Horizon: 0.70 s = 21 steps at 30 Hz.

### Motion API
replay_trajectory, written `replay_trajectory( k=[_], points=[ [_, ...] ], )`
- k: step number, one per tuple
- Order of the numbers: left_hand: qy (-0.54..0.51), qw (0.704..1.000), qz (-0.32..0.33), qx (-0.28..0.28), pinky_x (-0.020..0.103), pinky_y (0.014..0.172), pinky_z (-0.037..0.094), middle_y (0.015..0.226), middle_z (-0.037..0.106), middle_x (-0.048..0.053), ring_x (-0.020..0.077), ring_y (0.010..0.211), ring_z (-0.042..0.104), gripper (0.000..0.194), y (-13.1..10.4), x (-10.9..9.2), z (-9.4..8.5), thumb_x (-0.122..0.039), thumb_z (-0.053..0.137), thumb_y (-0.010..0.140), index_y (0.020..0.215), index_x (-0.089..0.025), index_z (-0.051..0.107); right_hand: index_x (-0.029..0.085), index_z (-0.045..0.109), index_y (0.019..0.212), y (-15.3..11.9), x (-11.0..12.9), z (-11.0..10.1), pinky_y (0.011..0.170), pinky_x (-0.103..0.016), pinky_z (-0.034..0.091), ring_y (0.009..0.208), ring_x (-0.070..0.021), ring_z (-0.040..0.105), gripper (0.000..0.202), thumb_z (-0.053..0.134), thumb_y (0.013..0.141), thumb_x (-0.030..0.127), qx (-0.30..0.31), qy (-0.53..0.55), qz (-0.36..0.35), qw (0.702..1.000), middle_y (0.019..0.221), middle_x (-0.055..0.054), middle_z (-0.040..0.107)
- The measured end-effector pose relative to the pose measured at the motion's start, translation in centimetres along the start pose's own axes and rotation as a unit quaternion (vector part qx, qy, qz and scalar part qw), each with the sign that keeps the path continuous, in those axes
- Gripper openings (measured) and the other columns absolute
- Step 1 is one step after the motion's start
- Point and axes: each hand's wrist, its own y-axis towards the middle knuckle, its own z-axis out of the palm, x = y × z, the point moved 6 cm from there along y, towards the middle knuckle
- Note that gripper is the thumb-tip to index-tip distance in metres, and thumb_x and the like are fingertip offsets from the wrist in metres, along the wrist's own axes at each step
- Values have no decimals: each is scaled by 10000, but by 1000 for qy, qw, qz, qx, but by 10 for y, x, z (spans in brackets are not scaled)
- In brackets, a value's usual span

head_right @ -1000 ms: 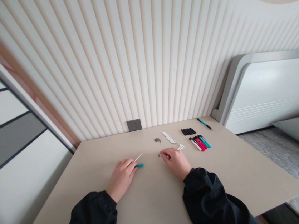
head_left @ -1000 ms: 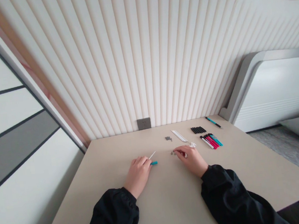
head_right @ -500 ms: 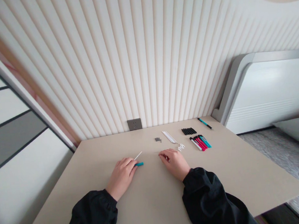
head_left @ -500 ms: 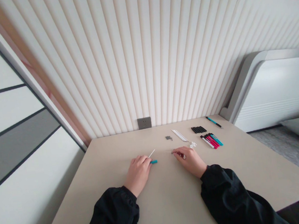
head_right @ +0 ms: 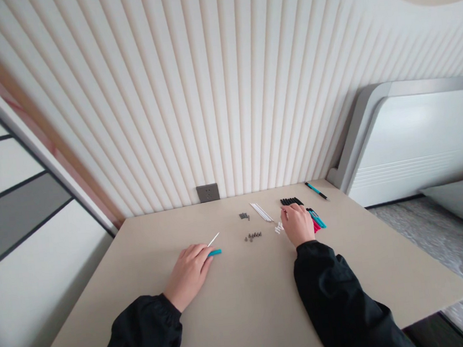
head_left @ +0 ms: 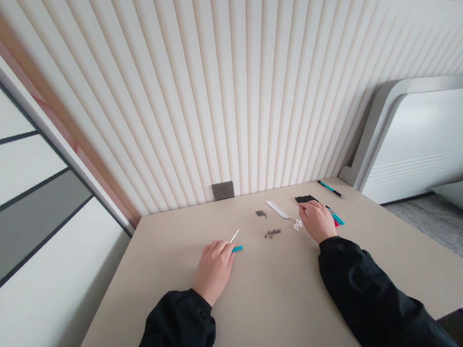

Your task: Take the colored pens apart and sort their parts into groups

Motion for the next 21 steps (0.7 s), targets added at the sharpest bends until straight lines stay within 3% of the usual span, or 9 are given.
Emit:
replay_trajectory(
  k=[3, 7, 21],
  points=[
    [-5, 1000, 3, -11, 377, 822, 445, 978, 636, 45, 211, 917, 562, 200, 1, -2, -4, -161, 485, 902, 1048, -218, 609, 197, 709, 997, 9, -18, 11, 820, -341, 349, 950, -250, 522, 280, 462, 881, 262, 26, -79, 30, 996, 969, -106, 633],
    [-27, 999, 15, -25, 368, 803, 459, 958, 642, 54, 206, 903, 572, 251, 3, -5, -9, -136, 448, 909, 1074, -225, 615, 222, 702, 1040, 15, -22, 21, 824, -362, 321, 990, -266, 494, 284, 472, 887, 287, 45, -123, 34, 991, 1019, -114, 609],
    [-70, 997, 26, -10, 384, 841, 457, 978, 653, 53, 214, 942, 572, 332, 3, -7, -8, -87, 432, 904, 1152, -243, 590, 204, 700, 996, 21, -26, 32, 833, -374, 292, 1001, -263, 466, 262, 498, 881, 323, 42, -111, 30, 992, 1045, -106, 593]
  ],
)
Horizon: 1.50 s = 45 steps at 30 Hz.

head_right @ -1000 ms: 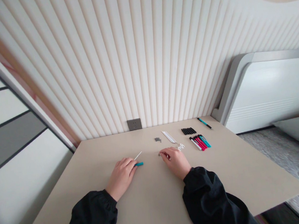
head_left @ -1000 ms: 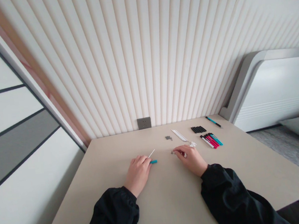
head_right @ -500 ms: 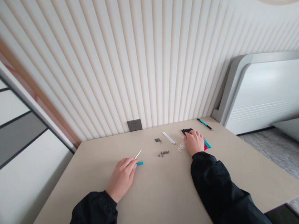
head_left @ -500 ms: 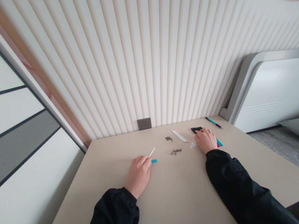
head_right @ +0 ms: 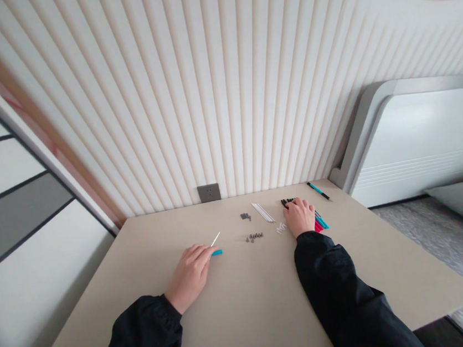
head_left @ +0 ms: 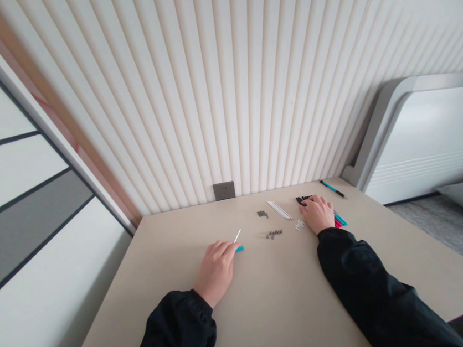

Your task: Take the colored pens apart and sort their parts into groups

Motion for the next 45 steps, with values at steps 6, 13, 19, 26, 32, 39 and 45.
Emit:
replay_trajectory(
  k=[6, 13, 19, 26, 32, 39, 45],
  points=[
    [-14, 1000, -3, -4, 360, 814, 461, 959, 660, 40, 202, 913, 588, 317, 0, -2, -3, -109, 425, 923, 1168, -246, 573, 190, 698, 965, 0, -2, -3, 833, -378, 297, 1004, -269, 460, 263, 505, 869, 341, -9, -6, 26, 1000, 1034, -110, 575],
    [-20, 1000, -8, -1, 360, 836, 452, 978, 663, 38, 187, 909, 583, 374, -1, 1, 0, -152, 385, 959, 1320, -231, 440, 187, 706, 894, 0, -5, -1, 827, -380, 295, 998, -271, 464, 250, 482, 873, 296, -7, 9, 31, 999, 1008, -118, 593],
    [-20, 1000, -12, -13, 359, 855, 447, 1011, 677, 46, 189, 928, 595, 382, -2, 5, 3, -187, 368, 970, 1349, -215, 398, 173, 692, 878, 3, -7, -3, 822, -406, 313, 971, -286, 500, 263, 453, 887, 281, -36, 73, 16, 997, 985, -134, 641],
    [-13, 1000, -22, -12, 351, 801, 454, 940, 656, 48, 198, 881, 595, 208, -1, 2, -1, -218, 374, 967, 1072, -203, 553, 189, 650, 942, -15, 35, -35, 785, -336, 433, 853, -223, 583, 262, 437, 927, 341, -60, 239, -135, 960, 862, -77, 671],
    [-22, 999, -37, -23, 353, 790, 444, 909, 628, 55, 206, 860, 584, 189, -2, 5, -1, -231, 364, 964, 1031, -207, 539, 215, 648, 948, -54, 92, -67, 808, -348, 472, 872, -213, 597, 182, 496, 922, 312, -38, 403, -239, 883, 894, -66, 671],
    [-183, 966, -156, -94, 296, 725, 466, 771, 593, 5, 165, 728, 594, 148, -6, 18, -2, -275, 299, 973, 950, -216, 433, 214, 672, 1018, -85, 134, -75, 760, -332, 505, 826, -194, 613, 201, 521, 912, 294, 8, 480, -251, 841, 883, -68, 683],
    [-233, 959, -157, -30, 273, 694, 470, 747, 622, -1, 162, 697, 614, 237, -5, 11, 4, -312, 306, 975, 1119, -202, 458, 238, 671, 1026, -102, 163, -79, 781, -348, 487, 839, -186, 598, 188, 515, 923, 253, 19, 450, -345, 824, 909, -58, 692]
  ],
)
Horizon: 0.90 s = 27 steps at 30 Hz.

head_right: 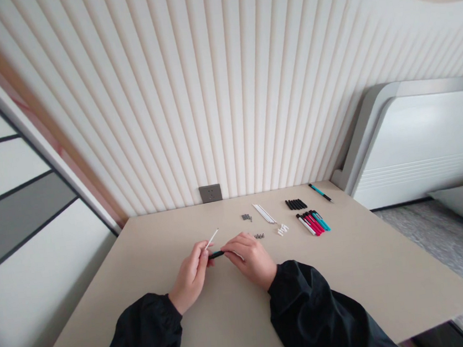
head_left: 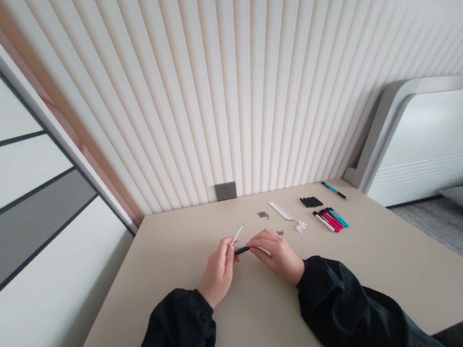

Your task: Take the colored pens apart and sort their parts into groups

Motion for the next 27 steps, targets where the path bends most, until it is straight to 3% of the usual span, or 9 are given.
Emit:
replay_trajectory(
  k=[4, 10, 15, 20, 27],
  points=[
    [5, 999, 31, 36, 269, 733, 479, 826, 669, 26, 167, 756, 629, 260, 0, -5, 4, -307, 335, 972, 1122, -206, 522, 236, 667, 1024, 0, -2, 2, 784, -357, 467, 840, -191, 587, 183, 514, 924, 252, 5, -24, -2, 1000, 916, -58, 691],
    [16, 998, 56, 22, 269, 761, 490, 856, 676, 42, 168, 783, 631, 271, 2, -5, 2, -270, 359, 963, 1106, -194, 577, 245, 668, 1035, 3, -5, -3, 820, -356, 438, 880, -191, 582, 185, 530, 916, 273, 2, -86, -9, 996, 940, -55, 692],
    [35, 998, 47, -2, 300, 783, 497, 820, 673, 43, 176, 779, 636, 293, 2, 0, 0, -309, 346, 969, 1101, -190, 579, 215, 694, 941, 12, -61, -41, 860, -356, 426, 910, -211, 591, 226, 480, 930, 284, -65, -179, 129, 973, 935, -70, 688],
    [47, 997, 61, 6, 297, 786, 492, 806, 666, 32, 167, 783, 635, 271, 1, 0, 2, -282, 360, 968, 1099, -188, 579, 255, 731, 930, 19, -117, -46, 852, -335, 407, 943, -218, 593, 202, 535, 892, 285, 69, -243, 195, 948, 956, -57, 692],
    [49, 996, 68, 12, 290, 788, 493, 807, 662, 29, 162, 786, 633, 255, 2, 1, 4, -252, 376, 962, 1094, -188, 585, 266, 746, 822, 24, -126, -33, 827, -330, 379, 929, -221, 592, 177, 588, 847, 344, 109, -250, 219, 937, 883, -53, 695]
  ],
)
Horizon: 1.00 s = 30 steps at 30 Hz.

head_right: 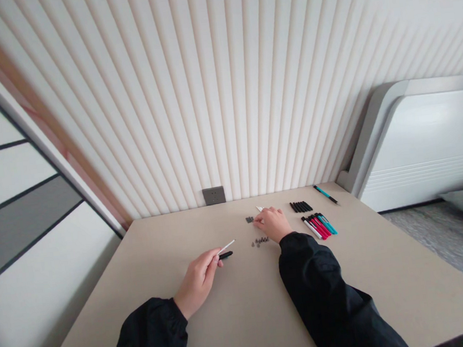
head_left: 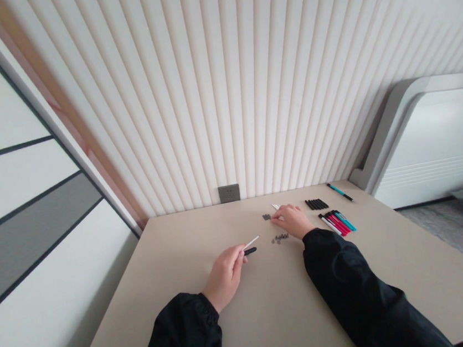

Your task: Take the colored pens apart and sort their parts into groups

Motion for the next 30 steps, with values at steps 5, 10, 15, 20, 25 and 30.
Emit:
replay_trajectory(
  k=[5, 10, 15, 20, 25, 30],
  points=[
    [3, 1000, -3, 1, 303, 796, 497, 801, 663, 29, 165, 785, 639, 264, 1, 0, 1, -271, 372, 966, 1104, -189, 581, 240, 732, 795, -1, -1, 1, 828, -333, 361, 915, -220, 589, 177, 610, 822, 366, 4, -4, 31, 999, 870, -56, 697],
    [2, 1000, -2, 0, 309, 793, 505, 802, 672, 39, 169, 780, 645, 270, 2, -1, 1, -284, 375, 964, 1095, -179, 586, 236, 719, 794, -2, -7, 2, 808, -340, 361, 882, -223, 608, 137, 590, 822, 271, -8, 0, 61, 998, 813, -53, 707],
    [5, 1000, -2, 4, 314, 802, 504, 810, 673, 41, 170, 796, 645, 272, 2, 0, 2, -271, 374, 963, 1106, -181, 588, 227, 717, 863, -1, -11, 0, 816, -360, 390, 873, -231, 627, 180, 545, 830, 185, -28, 17, 61, 998, 827, -65, 713],
    [14, 1000, 9, 18, 318, 793, 502, 829, 665, 45, 173, 801, 635, 277, 2, -1, 3, -266, 372, 964, 1113, -187, 592, 207, 673, 1026, -17, 12, -16, 824, -310, 451, 903, -188, 627, 249, 461, 894, 200, -75, 90, 5, 993, 985, -69, 685],
    [34, 999, 18, 37, 315, 792, 492, 881, 652, 53, 181, 840, 614, 278, 3, -5, 3, -231, 369, 962, 1114, -201, 601, 215, 663, 1017, -54, 54, -29, 756, -301, 499, 824, -174, 625, 232, 465, 919, 283, -141, 287, -63, 945, 972, -61, 662],
    [38, 999, 26, 23, 312, 799, 495, 906, 654, 59, 182, 849, 613, 287, 2, -6, 0, -217, 373, 957, 1117, -211, 611, 196, 648, 1050, -68, 59, -20, 731, -324, 518, 801, -185, 631, 234, 520, 896, 316, -158, 376, -33, 913, 917, -69, 674]
  ],
)
